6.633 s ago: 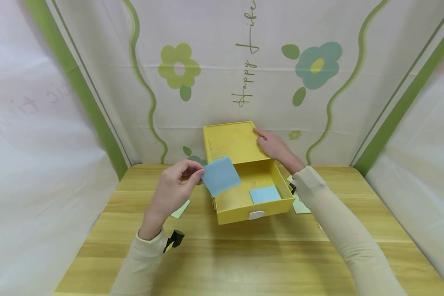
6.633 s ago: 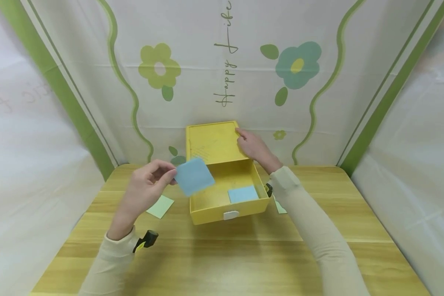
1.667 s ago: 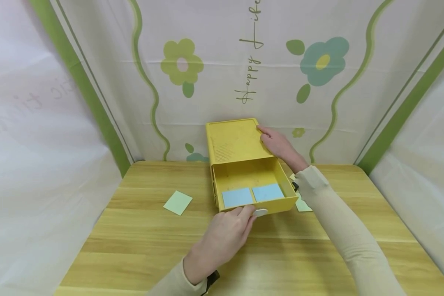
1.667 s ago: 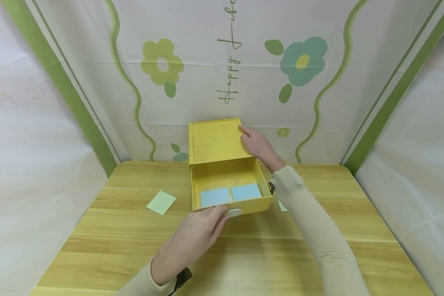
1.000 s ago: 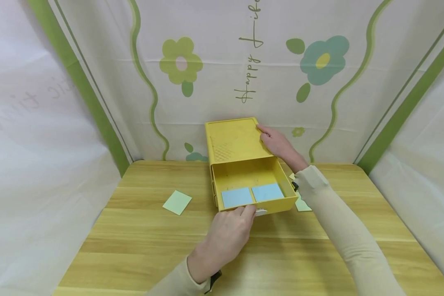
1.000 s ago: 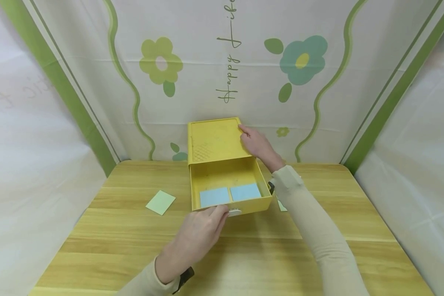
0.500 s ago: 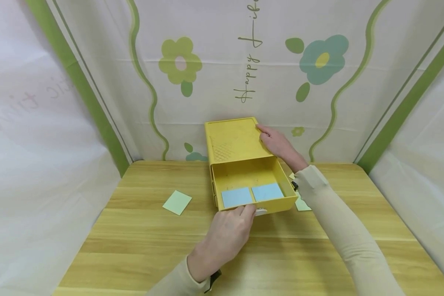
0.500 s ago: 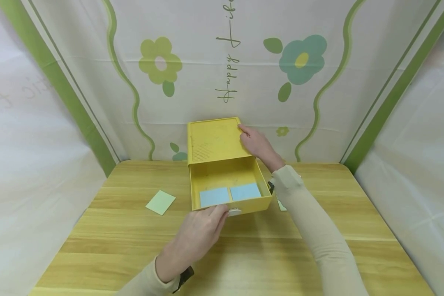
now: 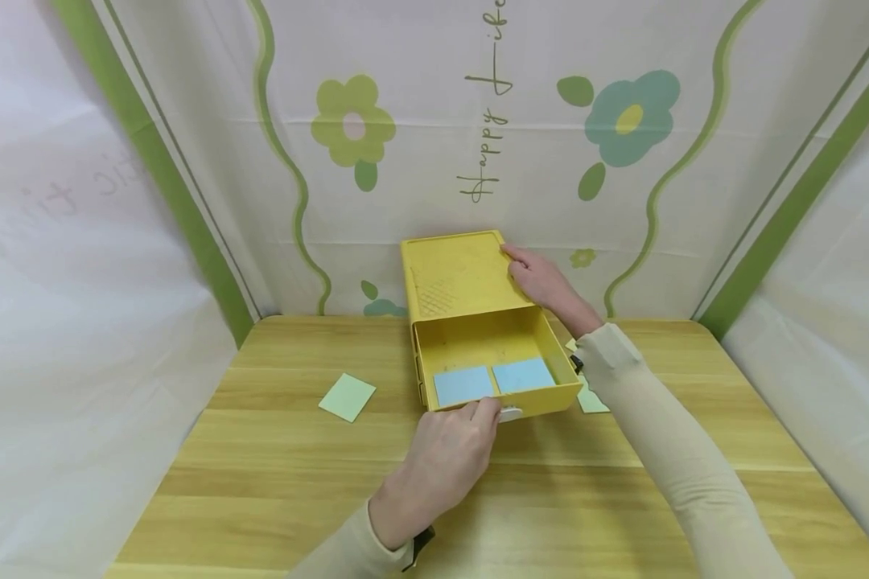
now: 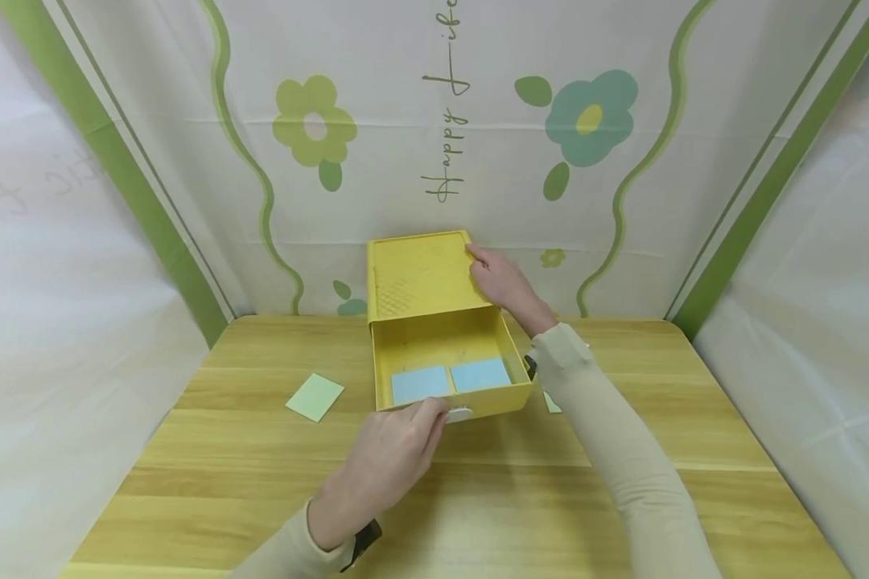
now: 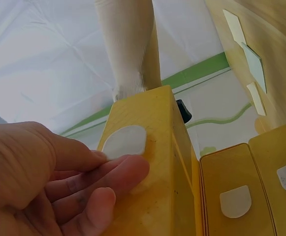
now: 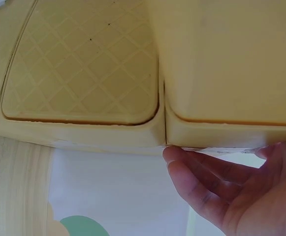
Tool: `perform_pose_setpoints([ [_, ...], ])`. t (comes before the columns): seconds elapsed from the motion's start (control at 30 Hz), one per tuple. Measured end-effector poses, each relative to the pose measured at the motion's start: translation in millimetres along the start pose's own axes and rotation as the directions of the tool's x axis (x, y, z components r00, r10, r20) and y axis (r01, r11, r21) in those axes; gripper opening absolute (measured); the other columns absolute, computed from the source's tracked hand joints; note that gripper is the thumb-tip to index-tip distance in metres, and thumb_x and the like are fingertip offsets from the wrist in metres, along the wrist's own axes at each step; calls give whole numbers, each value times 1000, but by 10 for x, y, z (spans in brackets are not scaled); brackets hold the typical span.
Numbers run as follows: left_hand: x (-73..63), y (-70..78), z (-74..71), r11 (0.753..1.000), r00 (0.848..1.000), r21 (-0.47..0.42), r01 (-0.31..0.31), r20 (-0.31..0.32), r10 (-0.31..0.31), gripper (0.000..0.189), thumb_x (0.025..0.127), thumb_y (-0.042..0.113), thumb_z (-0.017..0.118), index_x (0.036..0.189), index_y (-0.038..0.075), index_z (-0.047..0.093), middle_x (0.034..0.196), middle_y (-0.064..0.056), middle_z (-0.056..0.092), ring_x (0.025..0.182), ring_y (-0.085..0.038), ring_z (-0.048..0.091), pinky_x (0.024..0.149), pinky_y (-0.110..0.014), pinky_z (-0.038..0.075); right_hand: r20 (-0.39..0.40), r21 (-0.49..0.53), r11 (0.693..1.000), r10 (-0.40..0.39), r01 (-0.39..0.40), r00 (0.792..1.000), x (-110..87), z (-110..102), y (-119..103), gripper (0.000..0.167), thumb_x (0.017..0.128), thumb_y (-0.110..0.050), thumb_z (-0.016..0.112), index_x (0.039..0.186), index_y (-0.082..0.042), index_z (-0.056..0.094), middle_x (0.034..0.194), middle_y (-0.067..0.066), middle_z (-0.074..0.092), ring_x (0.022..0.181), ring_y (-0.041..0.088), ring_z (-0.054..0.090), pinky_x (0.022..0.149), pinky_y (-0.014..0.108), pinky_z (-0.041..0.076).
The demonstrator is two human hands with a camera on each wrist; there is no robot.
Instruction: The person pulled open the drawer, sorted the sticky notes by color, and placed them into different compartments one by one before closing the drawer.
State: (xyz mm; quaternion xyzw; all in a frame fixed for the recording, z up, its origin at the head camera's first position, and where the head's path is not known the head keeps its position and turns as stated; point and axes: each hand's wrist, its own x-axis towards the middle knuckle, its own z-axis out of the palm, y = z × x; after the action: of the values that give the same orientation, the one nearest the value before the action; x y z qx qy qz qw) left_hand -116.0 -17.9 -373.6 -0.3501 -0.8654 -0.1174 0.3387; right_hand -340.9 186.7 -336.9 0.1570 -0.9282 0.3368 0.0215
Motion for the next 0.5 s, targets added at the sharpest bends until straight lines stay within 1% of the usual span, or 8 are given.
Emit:
perform_pose_setpoints([
  [0.03,0,-3,1,1000,1000,-1,2,3,-2,10,92,13,68,85,11,61,55,9,54,43,3,24,40,-10,11,0,3,1000,-1,1,1000,2,4,-1,54,103,-30,26,155,-20,29,161,7,29,118,33,46,95,45,36],
  [0.07,0,-5,-1,1000,1000,0,3,6,-3,10,92,14,68,85,11,61,55,9,54,43,3,23,40,-10,11,-1,2,1000,-3,3,1000,2,6,-2,54,103,-30,26,155,-19,29,161,7,29,122,31,44,96,45,35],
  [0.17,5,-14,-4,1000,1000,3,7,20,-7,11,92,15,68,84,11,61,54,10,52,43,3,21,41,-9,10,1,5,1000,-4,4,1000,0,7,-7,54,103,-30,26,155,-19,29,161,7,28,124,32,43,98,45,35],
  [0.3,14,-28,-5,1000,999,17,12,46,-13,12,92,16,67,84,12,61,53,10,49,44,2,19,41,-10,9,3,10,1000,0,0,1000,-7,1,-23,54,103,-30,27,155,-19,29,161,6,28,121,31,44,97,44,35],
  [0.33,16,-32,-5,1000,999,17,13,53,-14,12,92,16,68,84,12,61,53,10,49,44,2,19,41,-10,9,2,9,1000,1,-1,1000,-6,1,-23,54,103,-30,27,155,-20,29,161,6,28,121,31,44,96,44,35],
  [0.43,25,-42,-9,1000,997,11,21,74,-21,12,92,17,68,84,12,61,52,10,48,44,1,19,41,-11,9,3,9,1000,5,-5,1000,-4,3,-17,54,103,-31,26,156,-20,28,161,6,28,110,36,48,90,45,38],
  [0.5,30,-49,-12,1000,996,2,24,85,-24,11,93,17,68,85,12,62,53,10,49,44,1,19,40,-11,10,1,5,1000,5,-5,1000,2,6,-14,54,103,-31,26,156,-20,28,161,6,28,109,36,48,89,44,37],
])
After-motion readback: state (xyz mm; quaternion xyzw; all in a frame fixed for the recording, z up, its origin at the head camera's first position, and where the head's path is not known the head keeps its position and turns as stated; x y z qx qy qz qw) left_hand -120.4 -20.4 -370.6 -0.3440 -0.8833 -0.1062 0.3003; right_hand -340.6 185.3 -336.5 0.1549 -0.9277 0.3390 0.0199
